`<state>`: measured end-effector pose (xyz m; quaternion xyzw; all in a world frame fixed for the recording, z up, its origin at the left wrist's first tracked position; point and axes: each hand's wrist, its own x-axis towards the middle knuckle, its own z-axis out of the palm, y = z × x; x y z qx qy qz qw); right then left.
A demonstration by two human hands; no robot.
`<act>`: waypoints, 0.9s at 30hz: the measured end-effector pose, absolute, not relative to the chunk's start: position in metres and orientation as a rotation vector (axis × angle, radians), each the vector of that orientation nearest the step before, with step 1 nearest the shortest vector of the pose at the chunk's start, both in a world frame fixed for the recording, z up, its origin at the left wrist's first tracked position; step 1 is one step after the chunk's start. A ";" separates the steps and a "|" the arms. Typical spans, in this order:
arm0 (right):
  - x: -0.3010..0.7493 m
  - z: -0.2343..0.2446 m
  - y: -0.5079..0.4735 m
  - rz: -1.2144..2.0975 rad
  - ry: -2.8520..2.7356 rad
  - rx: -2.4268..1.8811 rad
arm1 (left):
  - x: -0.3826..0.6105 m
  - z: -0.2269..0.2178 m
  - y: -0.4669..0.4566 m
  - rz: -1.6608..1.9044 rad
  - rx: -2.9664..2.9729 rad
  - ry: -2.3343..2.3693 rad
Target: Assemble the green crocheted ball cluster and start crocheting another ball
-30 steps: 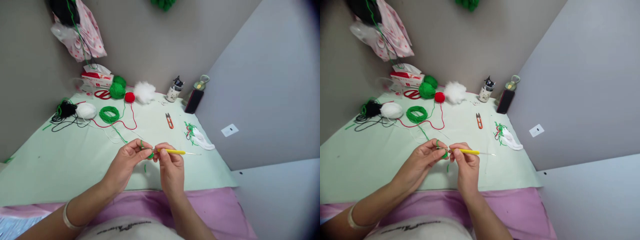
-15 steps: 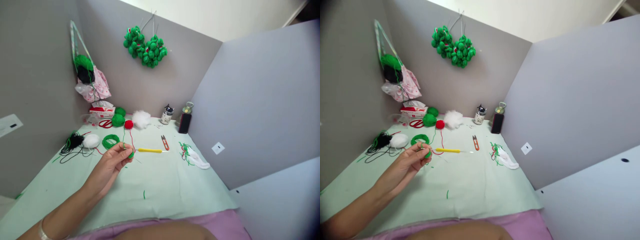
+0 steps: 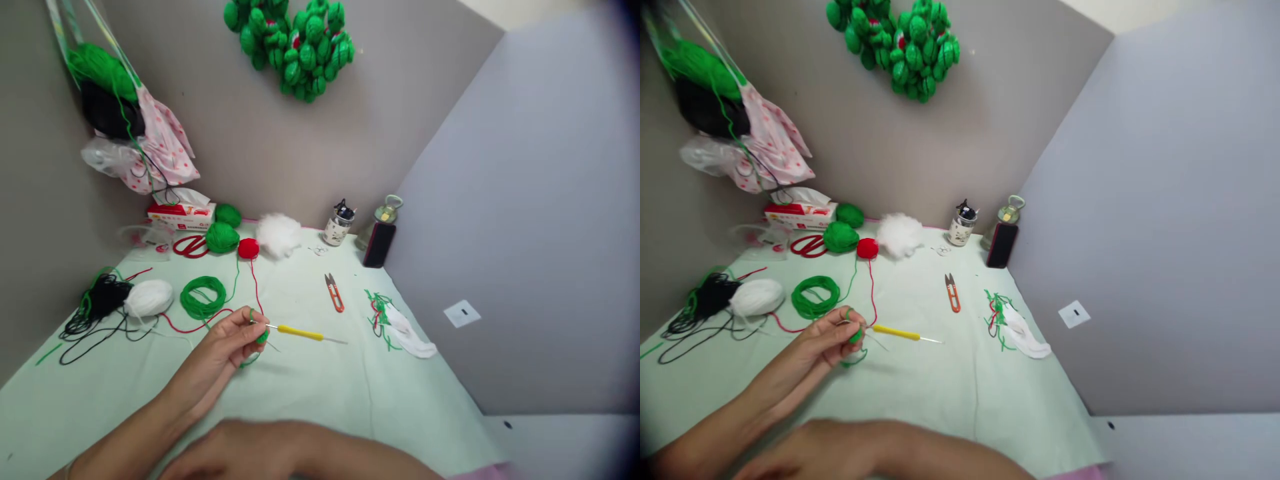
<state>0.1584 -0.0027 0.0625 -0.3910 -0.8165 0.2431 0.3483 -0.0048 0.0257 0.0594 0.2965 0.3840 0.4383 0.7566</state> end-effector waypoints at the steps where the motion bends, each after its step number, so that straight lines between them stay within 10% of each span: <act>1: 0.156 0.056 0.003 0.635 -2.151 -1.015 | -0.007 0.053 0.031 0.977 0.577 0.833; 16: 0.170 -0.029 0.064 0.198 -2.301 -1.188 | -0.015 -0.025 0.082 0.860 0.060 0.775; 27: 0.167 -0.023 0.054 0.665 -1.722 -0.942 | -0.008 -0.020 0.070 0.670 0.548 0.767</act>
